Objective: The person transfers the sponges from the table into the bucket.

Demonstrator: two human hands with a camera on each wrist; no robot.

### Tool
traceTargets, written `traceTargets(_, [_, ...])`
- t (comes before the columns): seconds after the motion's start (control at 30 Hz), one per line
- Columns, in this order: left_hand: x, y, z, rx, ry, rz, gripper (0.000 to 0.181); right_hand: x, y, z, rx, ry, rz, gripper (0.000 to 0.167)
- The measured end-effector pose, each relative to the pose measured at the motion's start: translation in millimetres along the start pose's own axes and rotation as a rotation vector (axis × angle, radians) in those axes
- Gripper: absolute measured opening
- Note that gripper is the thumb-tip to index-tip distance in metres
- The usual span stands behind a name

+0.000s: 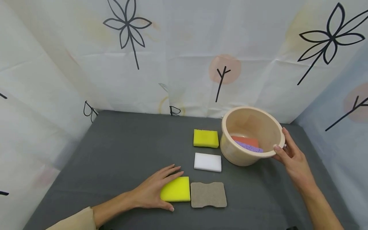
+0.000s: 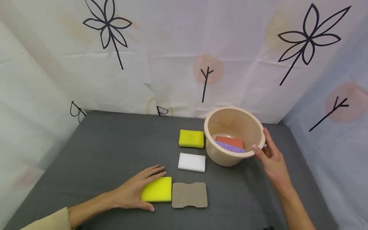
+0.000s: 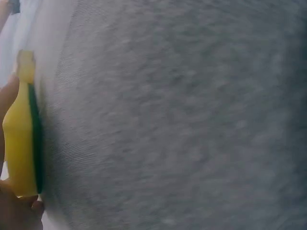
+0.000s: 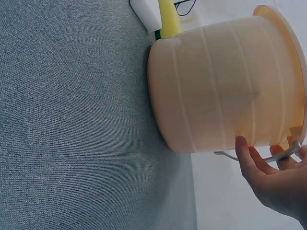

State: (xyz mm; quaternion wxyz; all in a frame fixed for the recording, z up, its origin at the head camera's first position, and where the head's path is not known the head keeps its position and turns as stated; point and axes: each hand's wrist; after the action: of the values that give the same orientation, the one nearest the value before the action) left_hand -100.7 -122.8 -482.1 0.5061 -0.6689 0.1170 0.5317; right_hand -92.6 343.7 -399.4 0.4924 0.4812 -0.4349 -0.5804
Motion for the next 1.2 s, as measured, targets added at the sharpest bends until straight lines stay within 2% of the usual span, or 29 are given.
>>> traceTargets(0.23, [3.8, 2.3, 0.4, -0.01, 0.009, 0.01, 0.106, 0, 1, 2.2, 0.04, -0.018, -0.096, 0.073])
traceTargets(0.37, [1.5, 2.2, 0.6, -0.007, -0.011, 0.018, 0.101, -1, 1, 1.6, 0.041, -0.017, -0.119, 0.073])
traceTargets(0.57, [-7.1, 2.2, 2.5, -0.005, -0.062, 0.001, 0.096, -2, 1, 0.9, 0.049, -0.021, -0.115, 0.073])
traceTargets(0.73, [-12.9, 2.3, 4.9, -0.008, -0.088, -0.023, 0.094, -1, 1, 1.4, 0.041, -0.014, -0.055, 0.073])
traceTargets(1.0, [-26.2, 1.8, 12.9, 0.036, -0.112, 0.038, 0.088, 0, 2, 3.0, 0.038, -0.018, -0.059, 0.073])
traceTargets(1.2, [-40.1, 0.2, 23.8, 0.074, -0.166, 0.06, 0.077, -1, 1, 2.0, 0.046, -0.018, -0.046, 0.074])
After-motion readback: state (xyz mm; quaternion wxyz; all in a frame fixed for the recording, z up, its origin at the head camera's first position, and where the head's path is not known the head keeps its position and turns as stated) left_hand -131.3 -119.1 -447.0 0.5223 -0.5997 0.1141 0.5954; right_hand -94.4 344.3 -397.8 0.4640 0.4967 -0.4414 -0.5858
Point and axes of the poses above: each hand's wrist, its own z-axis towards the middle knuckle, its own x-axis out of the palm, y = z × x, and after that the axes turned 2 degrees about y, right-handed
